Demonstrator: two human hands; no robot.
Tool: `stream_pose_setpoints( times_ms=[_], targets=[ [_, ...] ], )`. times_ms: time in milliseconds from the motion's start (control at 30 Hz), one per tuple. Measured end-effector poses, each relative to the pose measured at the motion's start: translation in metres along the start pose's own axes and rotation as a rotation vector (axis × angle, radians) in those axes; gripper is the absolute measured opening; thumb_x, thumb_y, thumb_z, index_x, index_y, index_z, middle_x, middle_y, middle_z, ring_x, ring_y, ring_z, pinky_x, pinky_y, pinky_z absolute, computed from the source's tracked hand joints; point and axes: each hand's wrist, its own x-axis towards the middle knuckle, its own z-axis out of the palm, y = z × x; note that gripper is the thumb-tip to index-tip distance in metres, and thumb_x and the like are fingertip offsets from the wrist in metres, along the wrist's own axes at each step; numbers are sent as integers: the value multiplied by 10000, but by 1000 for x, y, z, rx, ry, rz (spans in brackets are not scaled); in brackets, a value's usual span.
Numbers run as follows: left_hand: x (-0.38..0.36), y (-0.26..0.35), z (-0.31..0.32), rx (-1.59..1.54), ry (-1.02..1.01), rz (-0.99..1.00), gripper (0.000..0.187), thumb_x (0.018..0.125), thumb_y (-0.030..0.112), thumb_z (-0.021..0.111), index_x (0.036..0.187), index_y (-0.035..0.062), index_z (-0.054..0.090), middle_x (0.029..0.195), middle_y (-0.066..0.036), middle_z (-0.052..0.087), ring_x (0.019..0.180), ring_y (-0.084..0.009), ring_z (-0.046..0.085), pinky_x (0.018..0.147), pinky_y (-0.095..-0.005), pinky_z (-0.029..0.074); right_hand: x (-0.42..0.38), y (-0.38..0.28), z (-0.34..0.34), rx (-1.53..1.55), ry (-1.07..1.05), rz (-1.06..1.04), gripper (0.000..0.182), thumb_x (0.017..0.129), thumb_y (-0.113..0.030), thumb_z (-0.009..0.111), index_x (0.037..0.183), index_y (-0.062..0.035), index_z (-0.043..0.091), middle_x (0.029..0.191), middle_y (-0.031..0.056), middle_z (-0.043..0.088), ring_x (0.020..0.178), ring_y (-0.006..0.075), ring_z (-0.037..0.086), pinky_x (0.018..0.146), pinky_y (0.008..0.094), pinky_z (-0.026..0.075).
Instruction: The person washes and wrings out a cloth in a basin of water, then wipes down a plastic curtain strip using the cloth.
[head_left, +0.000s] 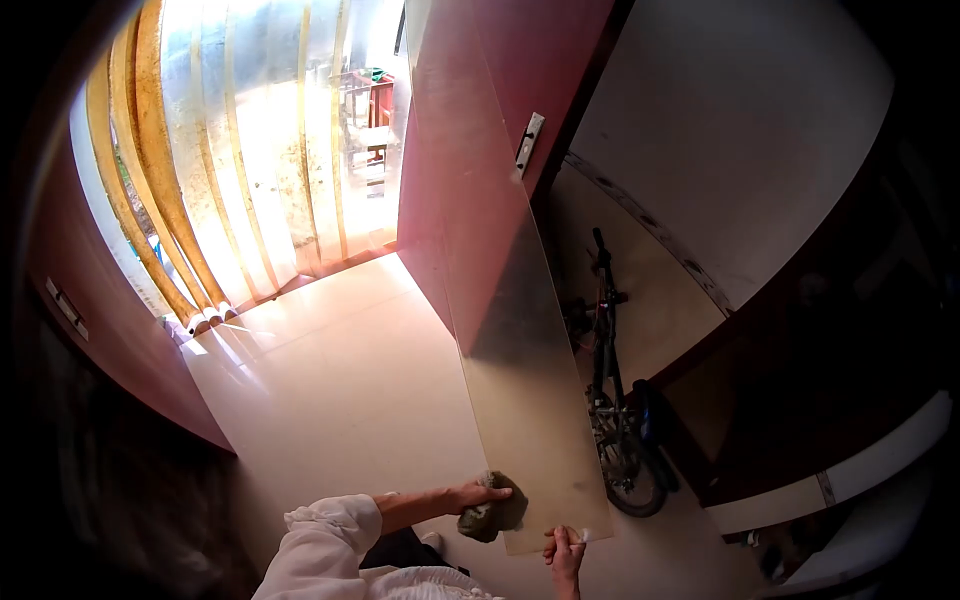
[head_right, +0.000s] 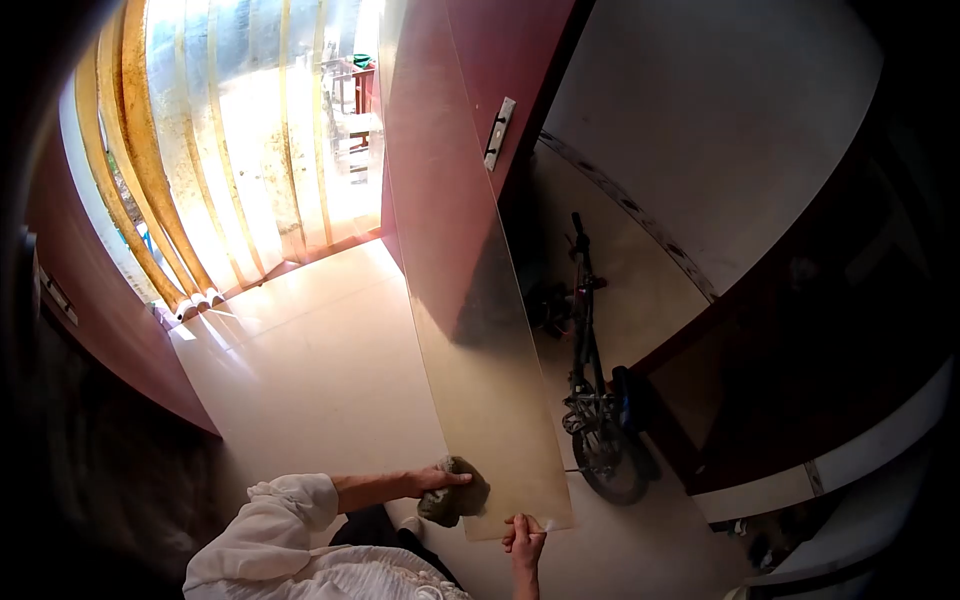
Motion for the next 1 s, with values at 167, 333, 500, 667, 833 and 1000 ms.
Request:
stream_pose_setpoints(
  times_ms=[167, 333, 500, 667, 833, 1000],
  targets=[
    [-3, 61, -24, -427, -155, -10, 459, 863, 352, 594, 1157, 10, 507, 1052, -144, 611, 911, -247, 622, 796, -372, 526, -1, -16, 7, -104, -8, -85, 319, 918, -235, 510, 732, 10, 593, 452, 25, 459, 366, 72, 405, 342, 227, 325],
    [-26, 229, -92, -358, -135, 339, 467, 865, 314, 584, 1205, 11, 479, 1096, -157, 594, 982, -277, 607, 867, -412, 500, 1, 16, 4, -138, -18, -12, 312, 913, -239, 519, 735, 3, 603, 461, 32, 483, 373, 77, 428, 350, 235, 349],
    [-28, 371, -153, -154, 11, 437, 444, 846, 309, 613, 1171, 27, 502, 1035, -142, 611, 920, -257, 625, 811, -405, 528, 16, 57, 11, -201, 82, -27, 294, 915, -223, 508, 748, -1, 602, 474, 27, 500, 397, 83, 482, 375, 233, 399],
    [6, 400, -192, -25, 258, 563, 386, 862, 269, 603, 1130, 8, 508, 967, -142, 621, 850, -252, 637, 764, -374, 541, 35, 90, 48, -168, 165, -65, 266, 921, -191, 491, 771, 3, 595, 496, 40, 519, 416, 92, 501, 388, 237, 412],
    [-11, 387, -200, -178, -1, 618, 368, 897, 258, 558, 1110, -36, 500, 917, -149, 626, 796, -250, 648, 690, -358, 553, 90, 110, 97, -182, 161, 324, 212, 896, -153, 535, 1028, 11, 517, 669, 89, 593, 443, 137, 528, 418, 260, 451],
    [-52, 375, -239, -31, 84, 719, 313, 887, 242, 580, 1080, -3, 552, 858, -85, 622, 735, -172, 628, 624, -302, 533, 154, 94, 151, -284, 241, 231, 445, 857, -114, 575, 1236, 4, 374, 978, 133, 578, 650, 168, 606, 481, 264, 493]
  ],
)
